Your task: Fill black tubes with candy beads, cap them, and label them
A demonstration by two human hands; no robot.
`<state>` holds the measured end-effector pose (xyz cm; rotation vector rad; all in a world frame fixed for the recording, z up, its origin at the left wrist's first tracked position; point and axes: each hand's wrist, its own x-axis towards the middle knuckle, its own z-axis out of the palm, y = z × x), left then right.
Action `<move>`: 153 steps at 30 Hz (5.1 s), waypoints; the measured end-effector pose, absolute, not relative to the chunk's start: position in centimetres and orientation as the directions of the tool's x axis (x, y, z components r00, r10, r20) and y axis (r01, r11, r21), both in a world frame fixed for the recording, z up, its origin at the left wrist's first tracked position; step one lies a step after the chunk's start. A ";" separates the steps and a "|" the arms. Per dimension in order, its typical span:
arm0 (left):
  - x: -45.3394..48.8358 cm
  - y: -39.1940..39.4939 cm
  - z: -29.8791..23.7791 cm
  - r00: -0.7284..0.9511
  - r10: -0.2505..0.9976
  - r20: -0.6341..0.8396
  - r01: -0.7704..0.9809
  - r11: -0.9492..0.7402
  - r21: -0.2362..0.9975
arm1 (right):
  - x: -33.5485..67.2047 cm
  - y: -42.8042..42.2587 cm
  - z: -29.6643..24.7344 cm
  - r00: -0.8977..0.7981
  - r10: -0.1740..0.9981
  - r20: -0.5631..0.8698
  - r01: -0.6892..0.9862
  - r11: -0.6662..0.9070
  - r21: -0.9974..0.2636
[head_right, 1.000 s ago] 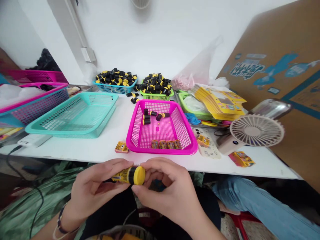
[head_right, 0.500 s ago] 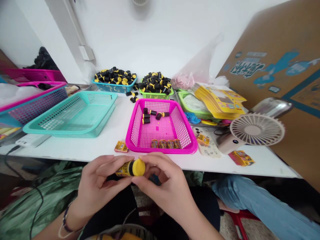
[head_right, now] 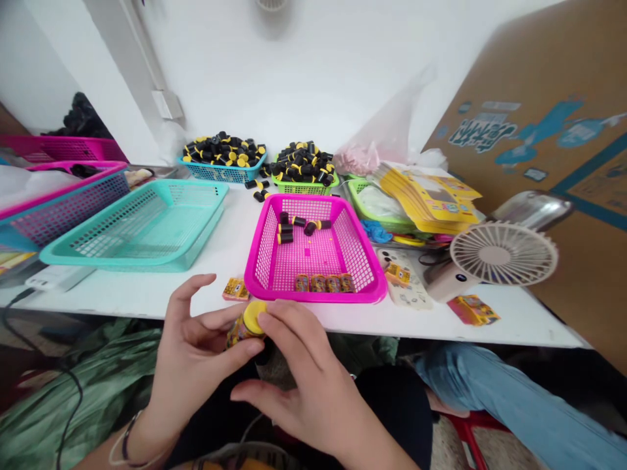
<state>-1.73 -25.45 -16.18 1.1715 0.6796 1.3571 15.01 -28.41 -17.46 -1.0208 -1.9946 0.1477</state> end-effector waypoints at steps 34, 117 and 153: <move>-2.1 -24.4 -17.4 0.816 0.567 0.113 -0.410 0.430 0.804 | 13.6 -28.0 -17.1 -0.368 0.491 0.790 0.455 0.836 -0.308; -10.2 -21.1 -18.5 0.186 0.669 0.719 0.645 -0.636 0.424 | 17.2 -11.4 -11.8 -0.358 0.901 0.244 0.750 0.433 -0.500; -0.9 -25.6 -19.2 0.228 0.705 0.671 -0.196 -0.642 0.741 | 15.7 -28.9 -16.9 0.181 0.917 0.356 -0.031 0.367 -0.930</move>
